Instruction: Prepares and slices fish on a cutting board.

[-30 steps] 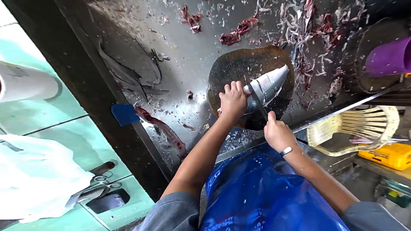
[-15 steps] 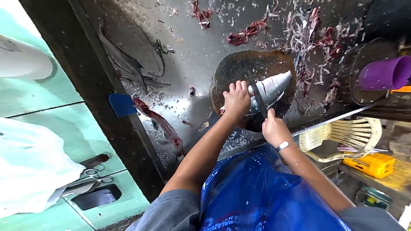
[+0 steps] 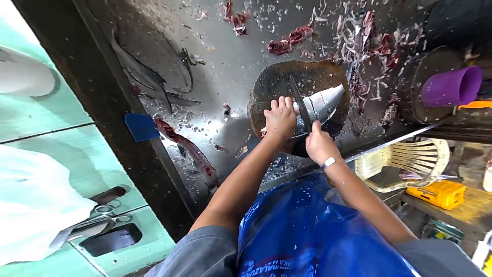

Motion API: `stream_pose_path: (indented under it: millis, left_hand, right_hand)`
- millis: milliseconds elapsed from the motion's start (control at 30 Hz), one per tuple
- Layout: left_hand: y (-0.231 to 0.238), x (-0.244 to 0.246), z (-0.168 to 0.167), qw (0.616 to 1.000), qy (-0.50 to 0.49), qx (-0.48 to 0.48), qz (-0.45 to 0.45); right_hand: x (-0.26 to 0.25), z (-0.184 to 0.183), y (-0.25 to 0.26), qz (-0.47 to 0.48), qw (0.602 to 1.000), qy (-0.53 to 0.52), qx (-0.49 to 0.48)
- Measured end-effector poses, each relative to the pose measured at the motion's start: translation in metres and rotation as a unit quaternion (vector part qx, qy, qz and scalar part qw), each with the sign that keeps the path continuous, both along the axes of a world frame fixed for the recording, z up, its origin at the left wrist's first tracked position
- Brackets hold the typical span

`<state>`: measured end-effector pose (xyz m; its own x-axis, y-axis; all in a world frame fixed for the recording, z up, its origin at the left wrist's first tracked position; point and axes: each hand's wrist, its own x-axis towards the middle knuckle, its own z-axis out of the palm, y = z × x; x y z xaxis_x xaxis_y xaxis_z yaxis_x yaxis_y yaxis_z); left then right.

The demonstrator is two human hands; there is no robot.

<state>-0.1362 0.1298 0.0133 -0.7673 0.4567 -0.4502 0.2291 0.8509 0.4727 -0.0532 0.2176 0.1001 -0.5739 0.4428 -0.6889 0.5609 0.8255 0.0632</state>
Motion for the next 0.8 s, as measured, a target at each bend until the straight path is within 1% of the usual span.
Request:
stream_pose_path:
  millis: [67,133,233,300,333,400,533,600,667,700,800]
  left_hand:
    - [0.000,0.001,0.000,1.000,-0.003,0.001,0.009]
    - [-0.001,-0.002,0.001,1.000,-0.010,0.000,0.011]
    - [0.000,0.001,0.003,1.000,-0.009,-0.001,0.004]
    - [-0.001,0.000,0.003,1.000,-0.003,0.000,0.002]
    - [-0.001,0.001,0.003,1.000,-0.002,0.000,0.002]
    - [-0.002,0.002,0.002,1.000,-0.006,0.000,-0.001]
    - [-0.001,0.001,0.002,1.000,-0.010,0.004,0.002]
    - [-0.003,0.001,0.003,1.000,-0.012,0.012,0.010]
    - [-0.004,0.003,0.003,1.000,-0.013,0.012,0.008]
    - [-0.004,0.003,0.004,1.000,-0.014,0.008,0.004]
    - [-0.001,0.002,0.005,1.000,-0.005,0.002,0.003]
  right_hand:
    - [-0.022,-0.014,-0.004,0.002,1.000,0.028,0.003]
    - [-0.024,-0.015,-0.003,-0.002,0.999,0.035,0.000]
    - [0.026,0.000,0.005,0.004,1.000,0.028,-0.008]
    - [0.045,0.015,0.005,0.001,1.000,-0.028,0.004]
    - [0.045,0.020,0.004,0.001,0.998,-0.055,0.012]
    - [0.034,0.014,0.003,-0.004,0.999,-0.051,0.013]
    - [-0.015,-0.023,-0.002,-0.001,1.000,0.010,0.007]
    - [-0.014,-0.026,-0.002,0.002,1.000,0.027,0.001]
    - [0.016,-0.016,0.004,0.004,0.999,0.034,-0.006]
    - [0.030,-0.007,0.007,0.004,1.000,0.020,-0.012]
    - [0.052,0.020,0.010,0.001,0.996,-0.085,-0.004]
